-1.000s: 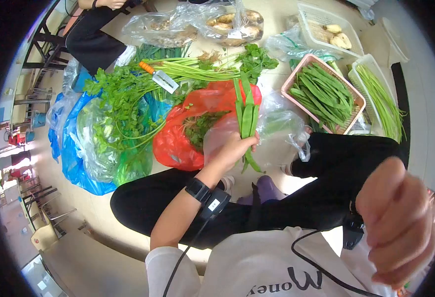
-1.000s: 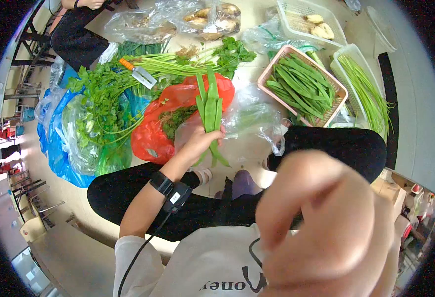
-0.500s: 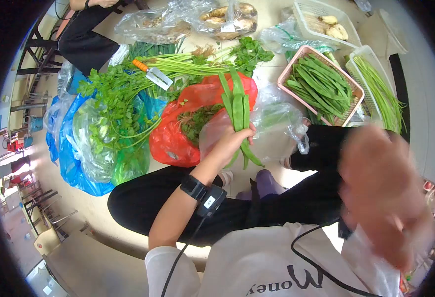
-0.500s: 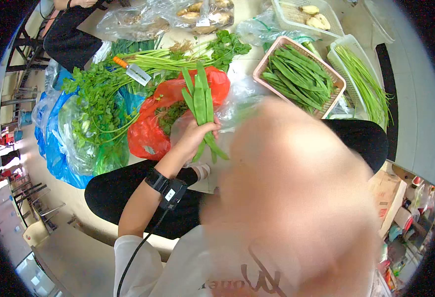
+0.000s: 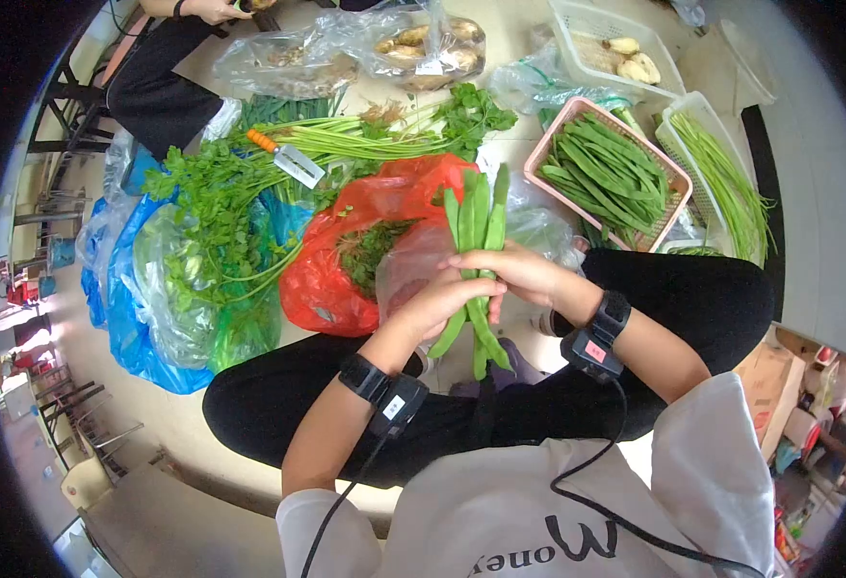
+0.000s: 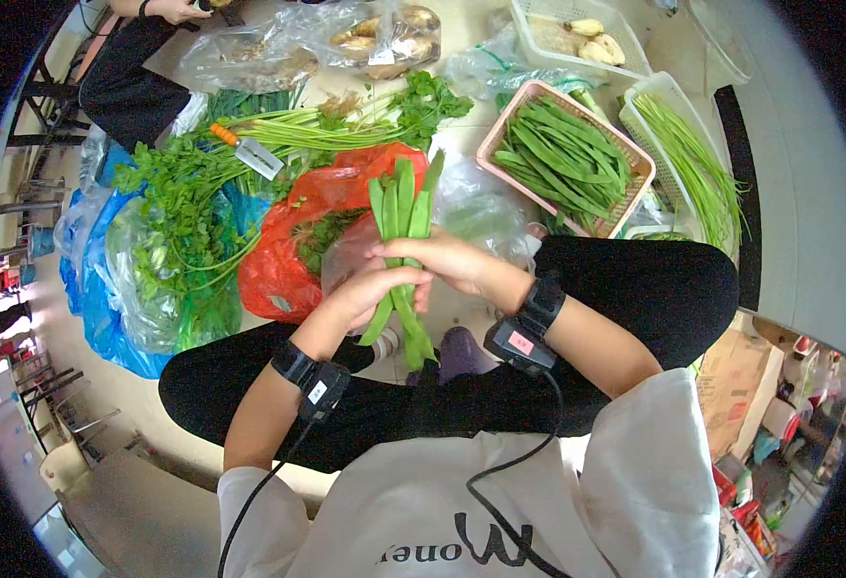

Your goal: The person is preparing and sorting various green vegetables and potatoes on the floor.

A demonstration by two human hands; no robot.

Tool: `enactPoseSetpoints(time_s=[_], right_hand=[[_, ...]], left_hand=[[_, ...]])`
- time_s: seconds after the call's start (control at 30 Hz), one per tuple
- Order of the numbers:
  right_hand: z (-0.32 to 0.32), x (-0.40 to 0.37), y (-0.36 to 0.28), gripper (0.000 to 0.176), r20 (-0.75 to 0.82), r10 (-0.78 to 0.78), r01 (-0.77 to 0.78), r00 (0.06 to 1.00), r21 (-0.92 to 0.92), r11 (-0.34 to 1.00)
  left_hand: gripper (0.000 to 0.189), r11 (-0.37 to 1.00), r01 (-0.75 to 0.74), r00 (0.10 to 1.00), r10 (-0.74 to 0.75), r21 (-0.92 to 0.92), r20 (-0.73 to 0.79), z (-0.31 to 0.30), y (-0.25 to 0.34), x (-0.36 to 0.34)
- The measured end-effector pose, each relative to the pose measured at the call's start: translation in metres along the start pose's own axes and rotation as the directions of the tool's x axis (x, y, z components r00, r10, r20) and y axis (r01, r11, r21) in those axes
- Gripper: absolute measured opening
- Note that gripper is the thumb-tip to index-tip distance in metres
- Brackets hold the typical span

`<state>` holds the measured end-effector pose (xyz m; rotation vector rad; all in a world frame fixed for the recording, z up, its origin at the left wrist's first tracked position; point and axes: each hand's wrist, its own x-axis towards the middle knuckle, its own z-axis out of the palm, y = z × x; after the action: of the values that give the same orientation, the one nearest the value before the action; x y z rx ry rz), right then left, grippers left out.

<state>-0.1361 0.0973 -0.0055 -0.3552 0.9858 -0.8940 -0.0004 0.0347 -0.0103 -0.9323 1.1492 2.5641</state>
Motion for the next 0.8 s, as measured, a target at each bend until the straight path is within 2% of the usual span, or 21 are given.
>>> enactPoseSetpoints(time_s=[0.03,0.1,0.2,0.23,0.33,0.47,0.5,0.57,0.6,0.63,0.67,0.7,0.73,0.8], right_hand=[[0.003,-0.003,-0.005,0.038,-0.025,-0.045,0.044,0.999,-0.053,0.998],[-0.001,0.003,0.0,0.034,-0.112,-0.168,0.166,0.979,-0.032,0.986],[-0.017,0.014,0.007,0.028,-0.237,-0.299,0.315,0.924,0.033,0.948],[-0.023,0.016,0.007,0.025,-0.281,-0.332,0.362,0.9,0.059,0.93],[-0.029,0.011,0.002,0.021,-0.379,-0.249,0.335,0.891,0.18,0.925],[-0.022,0.005,0.001,0.022,-0.222,-0.289,0.335,0.931,0.204,0.92],[-0.021,0.005,0.0,0.025,-0.205,-0.322,0.366,0.925,0.244,0.898],[-0.021,0.008,-0.003,0.023,-0.265,-0.354,0.399,0.897,0.139,0.907],[-0.023,0.01,-0.005,0.022,-0.294,-0.374,0.413,0.88,0.083,0.907],[-0.026,0.011,-0.006,0.02,-0.331,-0.434,0.457,0.838,-0.007,0.889],[-0.03,0.01,-0.007,0.019,-0.377,-0.465,0.482,0.801,-0.053,0.874],[-0.035,0.01,-0.009,0.019,-0.42,-0.494,0.503,0.761,-0.098,0.858],[-0.04,0.009,-0.009,0.018,-0.459,-0.521,0.519,0.72,-0.142,0.843],[-0.043,0.01,-0.011,0.016,-0.505,-0.521,0.559,0.688,-0.089,0.824]], left_hand=[[0.02,0.998,-0.054,0.998,0.055,0.037,-0.018,0.0,-0.001,0.001],[0.028,0.98,-0.162,0.985,0.168,0.112,-0.048,-0.002,-0.006,0.01],[0.037,0.851,-0.339,0.933,0.359,0.402,0.027,-0.014,-0.018,0.019],[0.035,0.804,-0.294,0.935,0.355,0.517,-0.021,-0.017,-0.022,0.021],[0.03,0.796,-0.218,0.952,0.301,0.565,-0.057,-0.016,-0.019,0.022],[0.026,0.981,-0.123,0.992,0.117,0.149,0.047,-0.015,-0.005,0.012],[0.026,0.973,-0.141,0.99,0.14,0.182,0.023,-0.017,-0.003,0.011],[0.025,0.954,-0.172,0.983,0.182,0.244,-0.018,-0.02,-0.007,0.014],[0.026,0.821,-0.338,0.868,0.461,0.459,-0.186,-0.02,-0.015,0.024],[0.026,0.62,-0.407,0.647,0.714,0.671,-0.267,-0.016,-0.022,0.035],[0.029,0.45,-0.36,0.488,0.838,0.817,-0.246,-0.021,-0.027,0.038],[0.031,0.292,-0.234,0.308,0.927,0.927,-0.215,-0.019,-0.023,0.036],[0.031,0.445,-0.231,0.463,0.833,0.865,-0.304,-0.023,-0.019,0.028],[0.032,0.708,-0.147,0.723,0.553,0.691,-0.414,-0.028,-0.01,0.016]])
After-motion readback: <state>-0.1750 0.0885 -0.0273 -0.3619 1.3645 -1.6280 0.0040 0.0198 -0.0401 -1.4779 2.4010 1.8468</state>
